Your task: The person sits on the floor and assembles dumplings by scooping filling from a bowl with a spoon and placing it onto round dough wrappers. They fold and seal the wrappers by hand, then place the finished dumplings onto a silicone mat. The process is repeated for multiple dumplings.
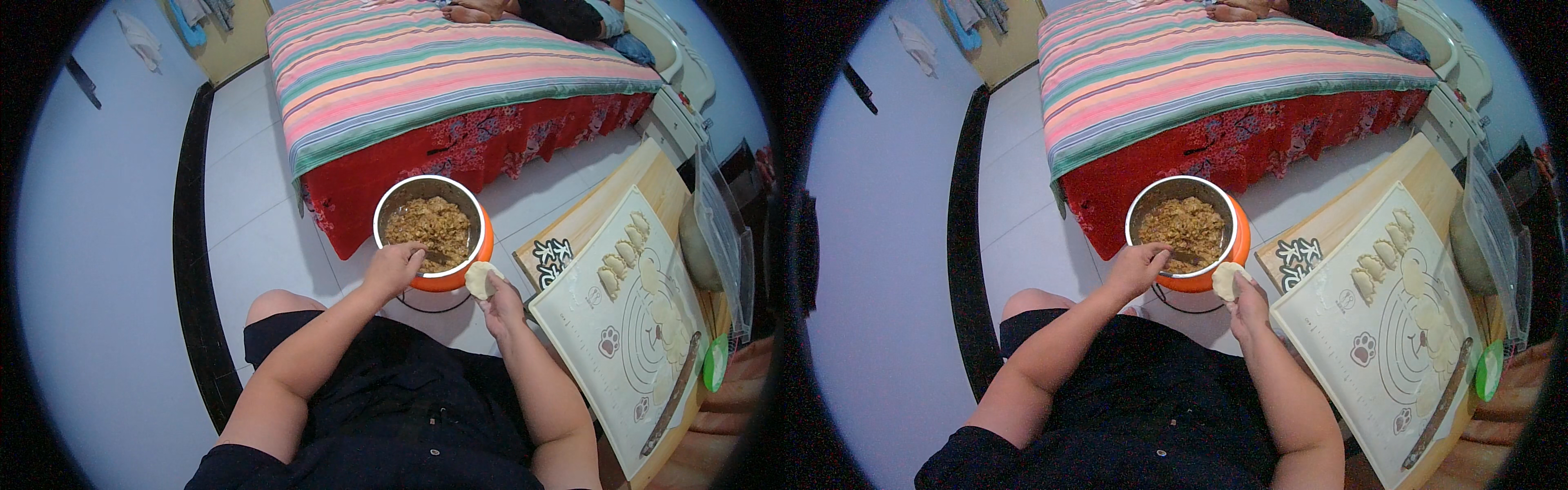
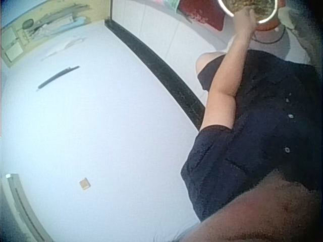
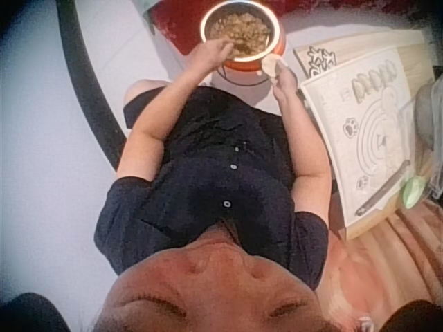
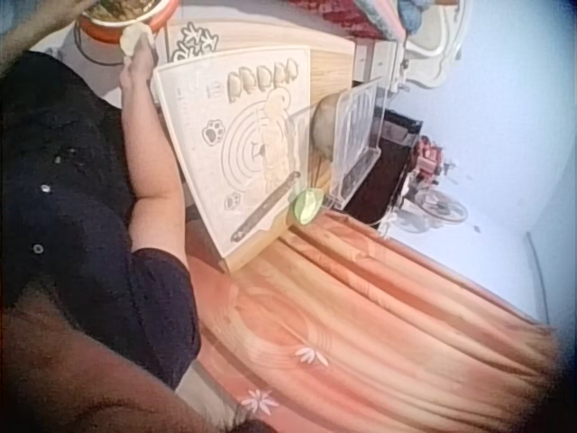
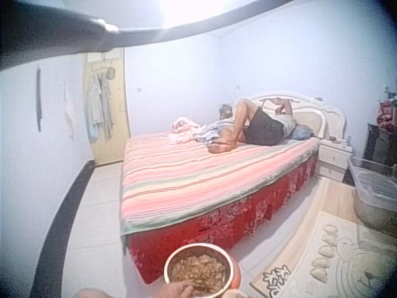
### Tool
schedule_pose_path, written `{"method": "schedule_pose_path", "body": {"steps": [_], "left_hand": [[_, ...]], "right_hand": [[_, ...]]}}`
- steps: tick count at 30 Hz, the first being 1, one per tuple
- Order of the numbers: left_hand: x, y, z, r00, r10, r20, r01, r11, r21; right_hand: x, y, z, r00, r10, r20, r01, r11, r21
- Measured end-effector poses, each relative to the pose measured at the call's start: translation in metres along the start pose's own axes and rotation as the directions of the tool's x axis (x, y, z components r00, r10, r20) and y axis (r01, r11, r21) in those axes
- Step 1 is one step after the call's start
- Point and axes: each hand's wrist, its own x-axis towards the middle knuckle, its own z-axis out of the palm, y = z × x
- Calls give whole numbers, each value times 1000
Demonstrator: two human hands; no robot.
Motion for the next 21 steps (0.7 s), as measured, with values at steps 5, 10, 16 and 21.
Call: {"method": "schedule_pose_path", "body": {"steps": [5, 10, 16, 21], "left_hand": [[-1, -6, 12, 998, 60, 12, -59, 997, -54], [1, -10, 14, 999, 30, 44, -21, 982, -187], [8, -18, 7, 967, -181, 177, 251, 778, -576], [13, -31, 8, 915, -325, 237, 395, 617, -681]], "right_hand": [[-4, -3, 3, 1000, 13, -17, -14, 1000, -19], [2, 0, -2, 1000, 4, 9, -4, 1000, -8], [-7, -6, 6, 1000, 4, -1, -4, 1000, -6], [-4, -4, 1, 999, -9, 32, 9, 1000, 3]]}}
